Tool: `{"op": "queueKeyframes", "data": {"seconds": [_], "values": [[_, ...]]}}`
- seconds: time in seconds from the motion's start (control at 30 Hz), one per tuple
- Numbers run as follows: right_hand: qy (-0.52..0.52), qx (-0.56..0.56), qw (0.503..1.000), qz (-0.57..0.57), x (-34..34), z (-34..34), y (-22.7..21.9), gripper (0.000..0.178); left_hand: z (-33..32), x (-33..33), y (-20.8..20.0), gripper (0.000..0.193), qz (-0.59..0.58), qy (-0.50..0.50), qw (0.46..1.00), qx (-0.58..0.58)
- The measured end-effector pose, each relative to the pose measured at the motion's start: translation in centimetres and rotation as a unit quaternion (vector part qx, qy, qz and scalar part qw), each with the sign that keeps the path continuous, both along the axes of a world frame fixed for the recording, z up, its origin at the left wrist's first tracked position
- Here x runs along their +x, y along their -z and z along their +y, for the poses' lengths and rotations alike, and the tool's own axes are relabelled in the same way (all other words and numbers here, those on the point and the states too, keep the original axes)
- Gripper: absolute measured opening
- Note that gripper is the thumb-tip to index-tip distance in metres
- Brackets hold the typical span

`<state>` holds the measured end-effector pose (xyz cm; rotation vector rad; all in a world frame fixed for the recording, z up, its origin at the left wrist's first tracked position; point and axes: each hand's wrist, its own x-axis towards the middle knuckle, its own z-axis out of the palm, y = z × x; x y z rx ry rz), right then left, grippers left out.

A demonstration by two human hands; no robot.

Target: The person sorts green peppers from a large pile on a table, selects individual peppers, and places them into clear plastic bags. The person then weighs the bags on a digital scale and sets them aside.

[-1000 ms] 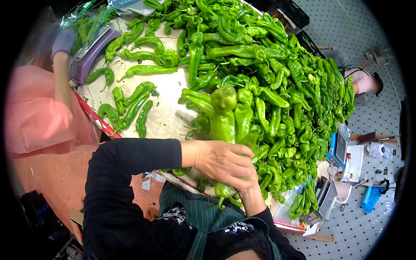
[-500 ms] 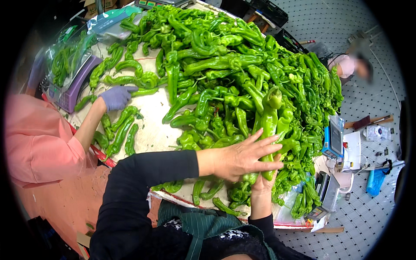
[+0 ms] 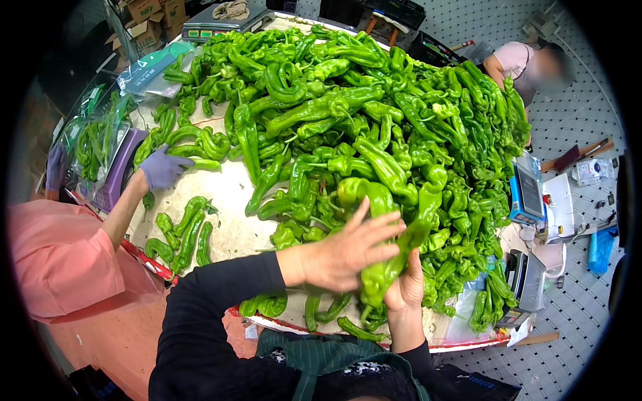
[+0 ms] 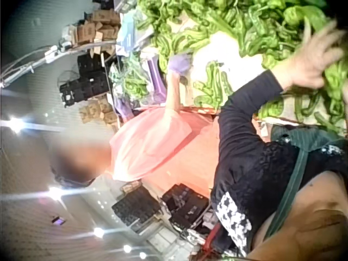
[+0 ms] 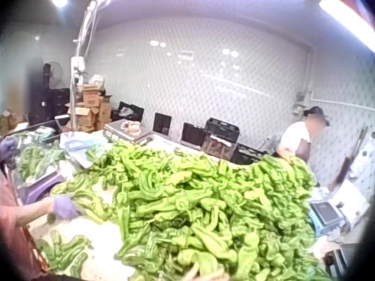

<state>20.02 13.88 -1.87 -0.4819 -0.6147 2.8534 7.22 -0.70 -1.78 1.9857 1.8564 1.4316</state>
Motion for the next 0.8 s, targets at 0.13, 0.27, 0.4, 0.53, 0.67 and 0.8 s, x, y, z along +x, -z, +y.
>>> {"op": "queueKeyframes", "data": {"seconds": [0.13, 0.27, 0.4, 0.53, 0.67, 0.8], "values": [[-0.025, -0.017, 1.000, -0.003, 2.0, 0.8, 1.0, 0.069, -0.2, 0.9, -0.1, 0.084, -0.012, 0.061, 0.997, -0.049], [-0.050, -0.038, 0.996, 0.058, 1.3, 0.1, 1.6, 0.075, -0.8, -1.0, -1.0, 0.055, -0.231, 0.096, 0.968, -0.001], [-0.056, -0.130, 0.989, 0.034, 1.1, -1.8, 1.9, 0.077, -1.4, -1.7, 0.3, 0.049, -0.028, -0.237, 0.970, 0.039], [-0.054, -0.124, 0.990, 0.034, 1.3, -2.2, 1.2, 0.077, -0.3, -0.4, 3.1, 0.071, -0.107, -0.197, 0.974, -0.031], [-0.040, -0.024, 0.998, -0.033, 0.8, -1.9, 0.2, 0.081, -0.5, -1.5, 1.3, 0.063, -0.047, -0.203, 0.977, -0.052], [-0.030, -0.067, 0.997, -0.039, 0.0, -1.4, -0.3, 0.080, -1.1, -7.1, -1.4, 0.031, 0.104, -0.318, 0.942, 0.032]]}}
